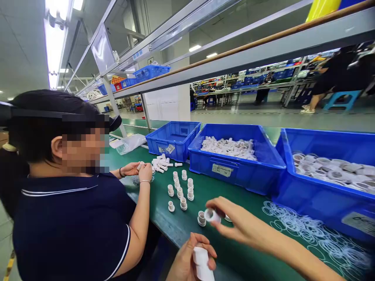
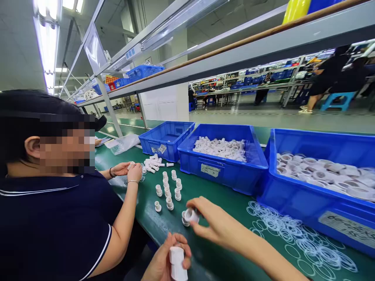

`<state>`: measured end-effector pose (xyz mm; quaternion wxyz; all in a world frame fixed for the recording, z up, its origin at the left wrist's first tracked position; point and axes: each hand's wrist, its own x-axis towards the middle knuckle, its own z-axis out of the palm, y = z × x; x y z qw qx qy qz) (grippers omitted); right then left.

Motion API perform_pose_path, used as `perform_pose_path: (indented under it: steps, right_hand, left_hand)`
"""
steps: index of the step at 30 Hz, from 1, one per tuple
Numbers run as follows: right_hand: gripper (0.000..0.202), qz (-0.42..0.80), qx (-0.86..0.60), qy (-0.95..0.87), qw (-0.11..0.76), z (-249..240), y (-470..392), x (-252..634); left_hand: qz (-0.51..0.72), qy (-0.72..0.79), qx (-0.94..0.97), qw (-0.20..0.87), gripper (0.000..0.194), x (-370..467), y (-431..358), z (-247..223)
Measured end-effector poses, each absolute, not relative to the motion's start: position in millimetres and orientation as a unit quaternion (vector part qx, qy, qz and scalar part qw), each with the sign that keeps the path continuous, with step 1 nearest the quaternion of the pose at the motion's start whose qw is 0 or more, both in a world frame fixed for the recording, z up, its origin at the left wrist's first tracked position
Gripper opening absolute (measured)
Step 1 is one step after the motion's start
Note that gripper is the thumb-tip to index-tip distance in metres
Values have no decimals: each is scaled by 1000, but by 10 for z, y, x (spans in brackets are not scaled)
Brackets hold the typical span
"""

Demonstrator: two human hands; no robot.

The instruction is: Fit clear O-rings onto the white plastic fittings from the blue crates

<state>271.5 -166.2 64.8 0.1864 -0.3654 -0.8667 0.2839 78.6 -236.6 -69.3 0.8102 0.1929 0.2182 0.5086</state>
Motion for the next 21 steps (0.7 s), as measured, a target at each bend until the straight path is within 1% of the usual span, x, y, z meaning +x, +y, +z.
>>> perform_pose_path:
  steps: [2, 3, 6, 8, 10, 12, 15, 17, 18, 21]
  right_hand:
    - [28, 284, -375, -857, 211, 553, -1519, 2725]
    - [28, 283, -375, -858, 208, 502, -1460, 2710]
    - [24, 241, -380, -881, 144, 328, -1355, 2596]
    - [25, 203, -382, -898, 86, 202, -1331, 2507]
    - [27, 173, -382, -906, 49, 103, -1329, 2458]
    - [26, 147, -391, -908, 27, 71, -1344, 2479]
    - [29, 107, -405, -908, -1, 187, -1420, 2622]
    - [32, 89, -393, -915, 18, 342, -1521, 2721]
    - [31, 83, -380, -920, 45, 420, -1587, 2748]
    - [17, 56, -306, -941, 136, 539, -1809, 2693]
  left_hand:
    - [527, 211, 152, 809, 42, 676, -2388, -630]
    - [534, 207, 137, 808, 38, 618, -2402, -595]
    - [553, 204, 116, 799, 33, 484, -2438, -510]
    - [555, 218, 122, 794, 29, 448, -2450, -471]
    - [549, 238, 143, 789, 26, 453, -2455, -437]
    - [548, 248, 162, 782, 28, 479, -2454, -403]
    - [546, 259, 167, 779, 38, 532, -2435, -357]
    - [537, 276, 165, 780, 45, 584, -2409, -336]
    - [532, 282, 168, 780, 48, 620, -2393, -330]
    - [515, 289, 185, 785, 55, 768, -2346, -331]
